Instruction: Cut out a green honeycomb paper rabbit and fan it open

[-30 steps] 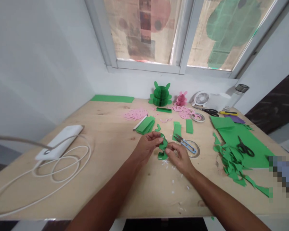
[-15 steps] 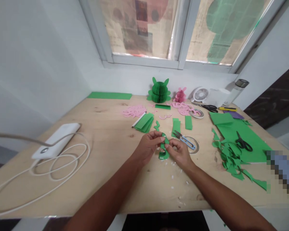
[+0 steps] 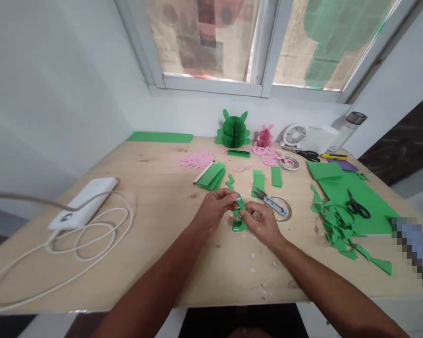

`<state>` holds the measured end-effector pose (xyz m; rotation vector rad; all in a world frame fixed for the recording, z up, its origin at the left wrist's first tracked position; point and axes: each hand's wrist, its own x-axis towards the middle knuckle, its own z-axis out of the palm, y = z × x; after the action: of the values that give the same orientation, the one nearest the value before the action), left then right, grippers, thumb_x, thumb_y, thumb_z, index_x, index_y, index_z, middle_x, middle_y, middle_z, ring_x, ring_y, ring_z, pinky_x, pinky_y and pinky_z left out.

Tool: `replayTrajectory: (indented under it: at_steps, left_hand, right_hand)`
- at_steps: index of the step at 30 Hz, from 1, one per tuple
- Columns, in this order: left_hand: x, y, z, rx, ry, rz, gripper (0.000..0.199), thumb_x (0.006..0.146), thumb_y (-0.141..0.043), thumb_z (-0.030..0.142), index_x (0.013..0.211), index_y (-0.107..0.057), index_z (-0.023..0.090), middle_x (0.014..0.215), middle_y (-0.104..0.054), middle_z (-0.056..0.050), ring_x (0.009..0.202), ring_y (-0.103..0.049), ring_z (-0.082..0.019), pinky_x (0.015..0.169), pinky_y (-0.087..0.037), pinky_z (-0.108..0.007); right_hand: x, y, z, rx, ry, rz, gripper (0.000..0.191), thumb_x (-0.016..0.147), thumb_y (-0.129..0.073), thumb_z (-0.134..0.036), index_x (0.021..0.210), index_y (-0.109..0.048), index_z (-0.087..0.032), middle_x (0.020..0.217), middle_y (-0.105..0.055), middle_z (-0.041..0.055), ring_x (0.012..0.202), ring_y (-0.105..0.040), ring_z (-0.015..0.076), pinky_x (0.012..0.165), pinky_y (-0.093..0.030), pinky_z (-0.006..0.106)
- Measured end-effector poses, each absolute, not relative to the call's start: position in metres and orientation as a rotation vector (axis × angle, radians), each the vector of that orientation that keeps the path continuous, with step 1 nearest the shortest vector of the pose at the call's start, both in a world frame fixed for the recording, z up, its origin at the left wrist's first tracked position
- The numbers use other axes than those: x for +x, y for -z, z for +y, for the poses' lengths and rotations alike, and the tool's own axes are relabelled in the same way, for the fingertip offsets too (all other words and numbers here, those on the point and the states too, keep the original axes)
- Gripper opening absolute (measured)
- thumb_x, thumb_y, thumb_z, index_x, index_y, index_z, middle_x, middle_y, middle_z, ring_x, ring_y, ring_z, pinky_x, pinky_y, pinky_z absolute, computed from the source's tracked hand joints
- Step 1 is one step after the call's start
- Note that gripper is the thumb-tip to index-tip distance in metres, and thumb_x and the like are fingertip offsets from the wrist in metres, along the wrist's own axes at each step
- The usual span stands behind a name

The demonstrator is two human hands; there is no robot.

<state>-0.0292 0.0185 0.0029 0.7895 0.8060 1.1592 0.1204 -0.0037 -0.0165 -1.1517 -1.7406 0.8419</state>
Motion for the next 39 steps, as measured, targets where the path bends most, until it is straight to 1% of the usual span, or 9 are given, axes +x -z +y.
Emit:
replayTrajectory:
  at_steps: [5, 16, 19, 23, 25, 28, 32, 37, 39]
  left_hand:
    - [-0.029, -0.002, 0.018, 0.759, -1.187, 0.8, 0.016, 0.056, -0.077, 0.021, 0.061, -0.065, 0.013, 0.058, -0.06, 0.001, 0.055, -0.053, -0.009, 0.057, -0.042, -0.023]
    - [-0.026, -0.003, 0.017, 0.757, -1.231, 0.811, 0.013, 0.057, -0.074, 0.018, 0.058, -0.061, 0.014, 0.055, -0.055, 0.003, 0.051, -0.051, -0.008, 0.054, -0.04, -0.022]
    - [-0.026, -0.002, 0.017, 0.772, -1.206, 0.829, 0.017, 0.057, -0.076, 0.022, 0.06, -0.062, 0.014, 0.057, -0.056, 0.003, 0.053, -0.052, -0.008, 0.054, -0.041, -0.022]
    - [-0.028, 0.0, 0.02, 0.823, -1.091, 0.843, 0.031, 0.061, -0.076, 0.038, 0.077, -0.067, 0.013, 0.063, -0.062, -0.001, 0.058, -0.056, -0.011, 0.053, -0.042, -0.022]
    - [-0.029, 0.003, 0.022, 0.832, -1.058, 0.839, 0.035, 0.063, -0.075, 0.042, 0.082, -0.067, 0.013, 0.068, -0.064, -0.003, 0.059, -0.057, -0.011, 0.052, -0.042, -0.022]
    - [-0.031, 0.009, 0.026, 0.876, -1.02, 0.846, 0.035, 0.061, -0.076, 0.039, 0.083, -0.068, 0.012, 0.074, -0.066, -0.005, 0.059, -0.059, -0.012, 0.054, -0.044, -0.024]
    - [-0.033, 0.011, 0.027, 0.991, -0.996, 0.864, 0.034, 0.056, -0.08, 0.029, 0.084, -0.069, 0.013, 0.072, -0.067, -0.004, 0.06, -0.061, -0.013, 0.056, -0.045, -0.024]
    - [-0.036, 0.001, 0.02, 1.144, -0.952, 0.801, 0.033, 0.06, -0.078, 0.026, 0.089, -0.067, 0.015, 0.079, -0.069, -0.004, 0.07, -0.064, -0.016, 0.068, -0.05, -0.029]
    - [-0.037, -0.002, 0.018, 1.225, -0.956, 0.8, 0.03, 0.062, -0.077, 0.026, 0.088, -0.068, 0.015, 0.079, -0.068, -0.004, 0.071, -0.063, -0.016, 0.069, -0.05, -0.029]
  right_hand:
    - [0.119, 0.016, -0.006, -1.15, -0.84, -1.746, 0.031, 0.079, -0.053, -0.027, 0.053, -0.039, -0.019, 0.053, -0.039, -0.0041, 0.053, -0.039, 0.0099, 0.052, -0.031, 0.022]
    - [0.117, 0.015, -0.007, -1.159, -0.902, -1.71, 0.031, 0.078, -0.054, -0.03, 0.052, -0.04, -0.019, 0.05, -0.038, -0.0044, 0.051, -0.037, 0.0098, 0.05, -0.03, 0.023]
    - [0.118, 0.017, -0.005, -1.164, -0.927, -1.67, 0.031, 0.077, -0.055, -0.031, 0.051, -0.041, -0.019, 0.049, -0.038, -0.0047, 0.05, -0.036, 0.0097, 0.049, -0.029, 0.023]
    - [0.12, 0.025, 0.002, -1.172, -1.048, -1.515, 0.03, 0.076, -0.056, -0.036, 0.053, -0.046, -0.019, 0.049, -0.038, -0.0049, 0.048, -0.035, 0.0093, 0.048, -0.028, 0.023]
    - [0.121, 0.03, 0.005, -1.155, -1.09, -1.426, 0.031, 0.074, -0.058, -0.039, 0.054, -0.047, -0.019, 0.051, -0.039, -0.0047, 0.049, -0.035, 0.0092, 0.048, -0.027, 0.023]
    - [0.123, 0.037, 0.009, -1.139, -1.132, -1.308, 0.031, 0.073, -0.061, -0.039, 0.055, -0.046, -0.019, 0.051, -0.035, -0.0058, 0.047, -0.031, 0.0084, 0.046, -0.024, 0.023]
    - [0.125, 0.038, 0.01, -1.119, -1.179, -1.221, 0.031, 0.073, -0.063, -0.039, 0.057, -0.045, -0.019, 0.051, -0.033, -0.0067, 0.047, -0.03, 0.008, 0.047, -0.024, 0.023]
    - [0.124, 0.034, 0.008, -1.106, -1.223, -1.172, 0.033, 0.072, -0.065, -0.042, 0.057, -0.047, -0.019, 0.051, -0.037, -0.0064, 0.047, -0.033, 0.0086, 0.048, -0.027, 0.023]
    - [0.124, 0.033, 0.007, -1.085, -1.263, -1.151, 0.032, 0.072, -0.065, -0.043, 0.059, -0.048, -0.019, 0.052, -0.039, -0.0061, 0.048, -0.034, 0.0088, 0.049, -0.029, 0.023]
